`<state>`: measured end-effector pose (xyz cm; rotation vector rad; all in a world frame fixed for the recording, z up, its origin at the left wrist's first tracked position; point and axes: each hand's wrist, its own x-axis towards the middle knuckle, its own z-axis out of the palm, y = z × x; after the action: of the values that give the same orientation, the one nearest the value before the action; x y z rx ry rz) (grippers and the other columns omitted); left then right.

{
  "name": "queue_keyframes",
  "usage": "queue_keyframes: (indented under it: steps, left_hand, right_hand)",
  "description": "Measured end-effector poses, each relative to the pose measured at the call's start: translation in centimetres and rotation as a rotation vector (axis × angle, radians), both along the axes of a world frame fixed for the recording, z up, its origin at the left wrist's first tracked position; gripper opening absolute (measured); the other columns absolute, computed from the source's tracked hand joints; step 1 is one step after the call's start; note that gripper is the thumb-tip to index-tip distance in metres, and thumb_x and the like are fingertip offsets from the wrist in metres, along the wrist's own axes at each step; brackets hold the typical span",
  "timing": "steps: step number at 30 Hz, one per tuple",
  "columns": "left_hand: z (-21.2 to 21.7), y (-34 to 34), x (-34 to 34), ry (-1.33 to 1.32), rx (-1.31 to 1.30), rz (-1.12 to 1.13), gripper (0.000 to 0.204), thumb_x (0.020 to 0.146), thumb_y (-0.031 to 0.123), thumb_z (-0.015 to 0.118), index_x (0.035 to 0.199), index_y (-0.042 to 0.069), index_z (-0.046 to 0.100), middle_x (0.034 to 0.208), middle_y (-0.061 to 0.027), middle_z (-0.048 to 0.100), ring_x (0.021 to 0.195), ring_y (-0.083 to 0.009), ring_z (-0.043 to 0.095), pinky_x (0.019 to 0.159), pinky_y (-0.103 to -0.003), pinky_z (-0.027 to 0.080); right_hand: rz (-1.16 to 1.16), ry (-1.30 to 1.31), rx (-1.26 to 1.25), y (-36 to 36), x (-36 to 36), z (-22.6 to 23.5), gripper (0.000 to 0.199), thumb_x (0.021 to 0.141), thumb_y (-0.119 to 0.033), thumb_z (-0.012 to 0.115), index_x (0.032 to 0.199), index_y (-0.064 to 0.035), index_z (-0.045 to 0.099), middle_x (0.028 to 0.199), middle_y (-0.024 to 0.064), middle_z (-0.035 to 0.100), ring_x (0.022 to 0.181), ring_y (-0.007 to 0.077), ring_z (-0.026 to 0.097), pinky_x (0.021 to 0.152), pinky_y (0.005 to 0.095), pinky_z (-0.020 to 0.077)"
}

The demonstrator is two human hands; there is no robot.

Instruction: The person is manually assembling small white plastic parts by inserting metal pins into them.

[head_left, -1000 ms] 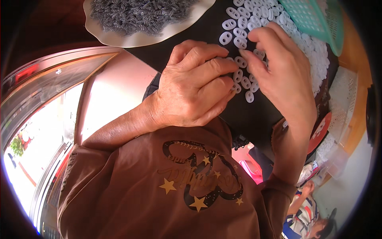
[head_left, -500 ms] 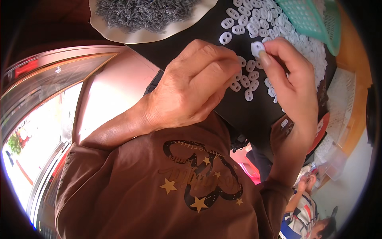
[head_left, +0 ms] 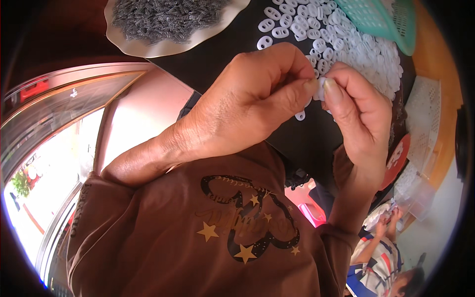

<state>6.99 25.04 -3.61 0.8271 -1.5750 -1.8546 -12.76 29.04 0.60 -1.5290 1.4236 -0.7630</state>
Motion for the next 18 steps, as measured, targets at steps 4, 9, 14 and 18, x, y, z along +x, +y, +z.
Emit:
queue_keyframes:
  steps: [4,9,14,18]
  left_hand:
    - [0.9,0.3,-0.4,0.028,0.208,-0.037,0.021,0.102,0.021,0.059,0.109,0.002,0.058,0.087,-0.0011,0.061,0.074,-0.0032,0.050,0.064,-0.018,0.040]
    - [0.4,0.8,-1.1,0.060,0.272,-0.037,0.020,0.102,0.022,0.060,0.107,0.003,0.059,0.085,-0.0016,0.061,0.066,-0.0016,0.045,0.057,-0.017,0.035]
    - [0.5,0.9,-1.4,0.026,0.327,-0.030,0.017,0.102,0.020,0.059,0.105,0.003,0.059,0.084,-0.0022,0.062,0.060,-0.0018,0.042,0.052,-0.017,0.033]
    - [0.4,1.4,-2.3,0.047,0.291,-0.024,0.015,0.101,0.017,0.060,0.104,0.003,0.059,0.082,-0.0027,0.063,0.059,-0.0017,0.045,0.052,-0.017,0.034]
  right_hand:
    - [-0.036,-0.039,-0.179,0.8,-0.1,-1.2,0.017,0.099,-0.011,0.061,0.087,0.0003,0.059,0.067,-0.0028,0.051,0.063,0.0042,0.044,0.055,0.0231,0.0364]
    - [-0.164,-0.162,0.017,1.9,-0.3,-1.0,0.019,0.100,-0.013,0.061,0.086,-0.0005,0.060,0.068,-0.0052,0.050,0.062,0.0018,0.041,0.054,0.0199,0.0318]
    - [-0.252,-0.204,-0.034,2.6,-1.3,-1.8,0.018,0.100,-0.014,0.061,0.089,0.0004,0.063,0.070,-0.0058,0.051,0.061,0.0017,0.041,0.053,0.0199,0.0310]
    - [-0.263,-0.227,-0.036,3.0,-1.2,-1.8,0.018,0.100,-0.014,0.061,0.089,0.0008,0.062,0.070,-0.0061,0.050,0.062,0.0014,0.041,0.053,0.0198,0.0311]
